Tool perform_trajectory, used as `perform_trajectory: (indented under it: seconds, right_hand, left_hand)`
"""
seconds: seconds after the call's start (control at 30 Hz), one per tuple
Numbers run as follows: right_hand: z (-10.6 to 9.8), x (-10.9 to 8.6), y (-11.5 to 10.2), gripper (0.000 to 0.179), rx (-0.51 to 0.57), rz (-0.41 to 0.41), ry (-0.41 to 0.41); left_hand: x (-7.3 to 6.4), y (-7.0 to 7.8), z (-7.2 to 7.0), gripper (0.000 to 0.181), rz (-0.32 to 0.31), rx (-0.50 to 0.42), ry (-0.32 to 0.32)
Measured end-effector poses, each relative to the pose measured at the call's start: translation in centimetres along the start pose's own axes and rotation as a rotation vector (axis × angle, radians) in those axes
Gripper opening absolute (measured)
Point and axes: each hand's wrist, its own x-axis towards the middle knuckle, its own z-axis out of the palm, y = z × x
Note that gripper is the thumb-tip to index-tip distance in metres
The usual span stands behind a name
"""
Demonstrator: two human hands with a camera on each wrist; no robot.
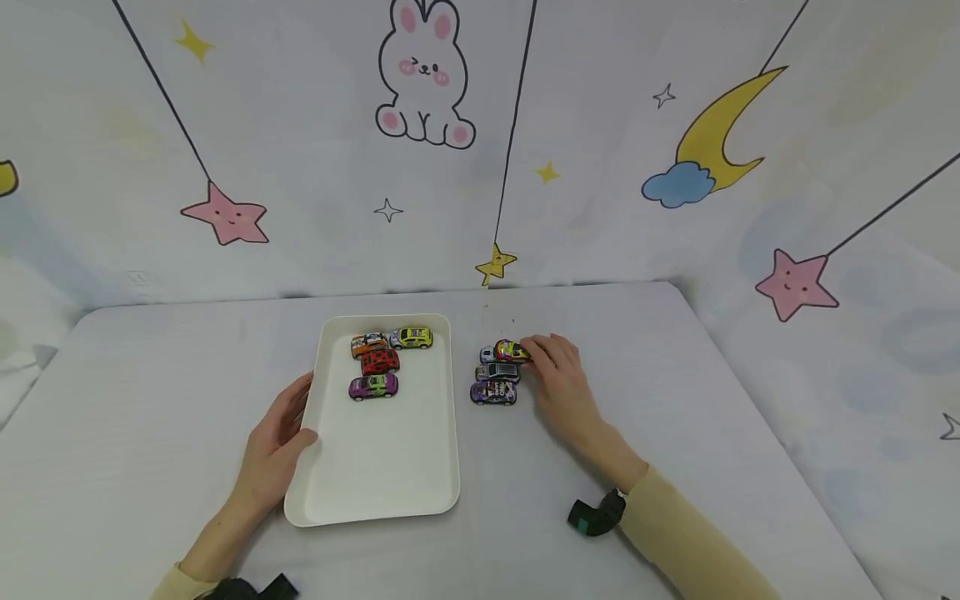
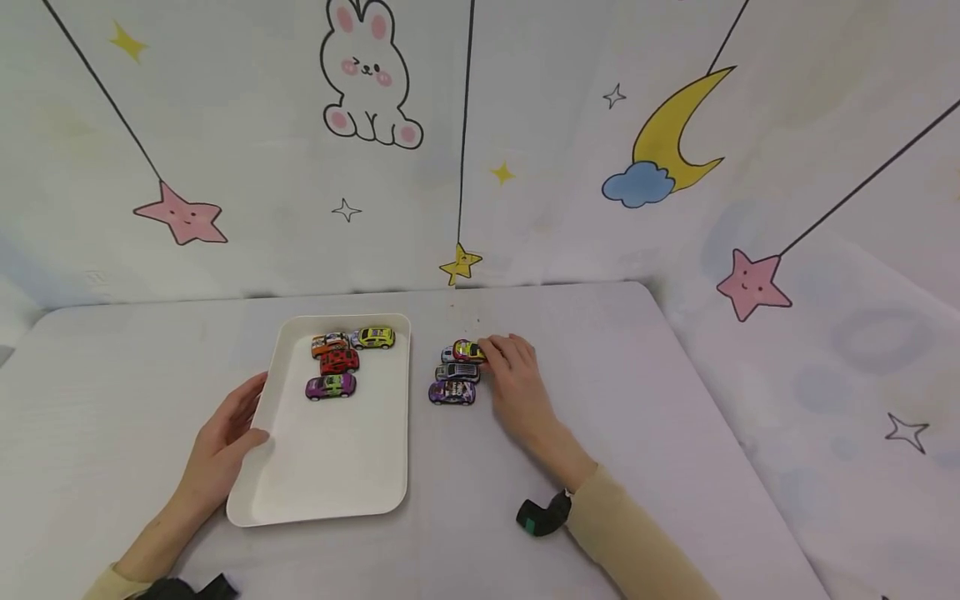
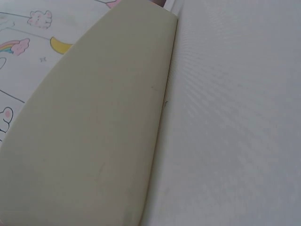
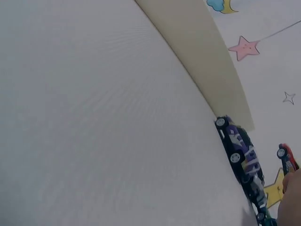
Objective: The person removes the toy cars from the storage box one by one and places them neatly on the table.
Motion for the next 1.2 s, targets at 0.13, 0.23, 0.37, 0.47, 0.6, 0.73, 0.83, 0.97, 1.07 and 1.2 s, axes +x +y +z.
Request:
perform_trajectory:
  seconds: [0.13, 0.23, 0.37, 0.47, 0.6, 0.73, 0.83, 0.97, 1.07, 1.2]
  right_hand:
    - [-0.3, -0.6, 0.8, 0.035, -0.018, 0.02, 0.017]
    - [-0.5, -1.1, 1.4, 0.036, -0.019, 0.036, 0.017]
    - [-0.8, -1.6, 1.9, 0.038, -0.014, 0.051, 0.012]
    - [-1.0, -1.9, 2.1, 0.04, -0.007, 0.063, 0.006]
    - [-1.2, -2.2, 2.4, 0.041, -0.006, 0.069, -0.007]
    - [-1.3, -2.5, 2.7, 0.041, -0.015, 0.066, -0.009]
    - [-1.2, -2.7, 3.0, 0.041, -0.014, 0.072, -0.014]
    - [-1.1, -3.0, 3.2, 0.039, -0.001, 0.094, -0.031]
    - [-1.0, -3.1, 3.2, 0.036, 0.01, 0.108, -0.04]
    - [-0.9, -3.1, 3.2, 0.034, 0.014, 0.111, -0.037]
  left_hand:
    - [0.0, -0.1, 0.0, 0.07, 0.001, -0.004, 0.003]
    - [0.0, -0.1, 0.0, 0.07, 0.002, -0.008, 0.002]
    - [0.1, -0.2, 0.0, 0.07, 0.001, -0.016, 0.001]
    - [0.1, -0.1, 0.0, 0.07, 0.0, -0.019, 0.0]
    - [0.0, 0.0, 0.0, 0.07, -0.003, -0.017, 0.001]
    - [0.0, 0.1, 0.0, 0.069, -0.005, -0.014, 0.0]
    - [0.0, 0.1, 0.1, 0.07, -0.008, -0.009, 0.0]
    - [0.0, 0.2, 0.1, 0.07, -0.015, 0.001, 0.004]
    - [0.0, 0.3, 0.1, 0.07, -0.018, 0.007, 0.003]
    - [-0.1, 0.2, 0.1, 0.069, -0.017, 0.009, 0.001]
